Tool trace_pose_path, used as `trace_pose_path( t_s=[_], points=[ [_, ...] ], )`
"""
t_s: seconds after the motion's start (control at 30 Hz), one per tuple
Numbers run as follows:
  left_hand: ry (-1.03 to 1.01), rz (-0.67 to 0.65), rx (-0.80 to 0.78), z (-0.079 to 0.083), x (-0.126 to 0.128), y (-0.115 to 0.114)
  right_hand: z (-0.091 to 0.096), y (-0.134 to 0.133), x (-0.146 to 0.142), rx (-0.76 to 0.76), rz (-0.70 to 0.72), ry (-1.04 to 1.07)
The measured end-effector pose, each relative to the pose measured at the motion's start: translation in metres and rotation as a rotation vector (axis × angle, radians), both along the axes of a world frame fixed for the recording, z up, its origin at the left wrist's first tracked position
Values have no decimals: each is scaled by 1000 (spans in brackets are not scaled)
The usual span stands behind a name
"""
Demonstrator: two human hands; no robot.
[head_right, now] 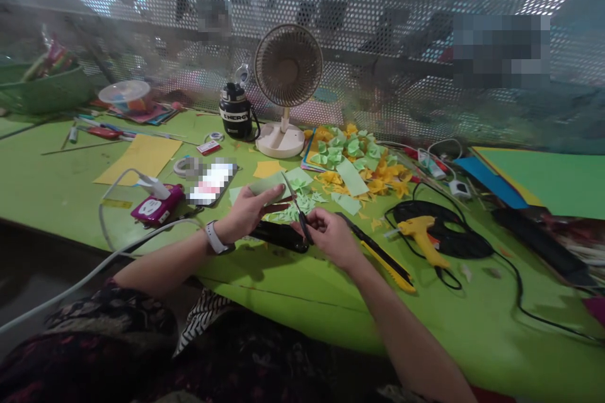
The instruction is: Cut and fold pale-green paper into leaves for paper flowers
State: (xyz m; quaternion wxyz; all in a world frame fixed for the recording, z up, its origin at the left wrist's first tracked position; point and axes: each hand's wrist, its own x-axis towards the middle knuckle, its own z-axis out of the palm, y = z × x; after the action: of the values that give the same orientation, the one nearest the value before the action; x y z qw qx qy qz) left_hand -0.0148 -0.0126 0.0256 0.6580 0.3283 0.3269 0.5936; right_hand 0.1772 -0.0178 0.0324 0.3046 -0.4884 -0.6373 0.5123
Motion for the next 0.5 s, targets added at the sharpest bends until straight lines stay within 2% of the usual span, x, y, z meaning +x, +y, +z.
trace_pose_path(
  t_s=[0.27, 0.5],
  points=[
    [0, -26, 9, -1, 1, -2, 2, 1, 1, 13, 4, -9],
    [-118, -51, 37, 3, 1, -3, 4, -1, 0, -21, -5, 2]
  ],
)
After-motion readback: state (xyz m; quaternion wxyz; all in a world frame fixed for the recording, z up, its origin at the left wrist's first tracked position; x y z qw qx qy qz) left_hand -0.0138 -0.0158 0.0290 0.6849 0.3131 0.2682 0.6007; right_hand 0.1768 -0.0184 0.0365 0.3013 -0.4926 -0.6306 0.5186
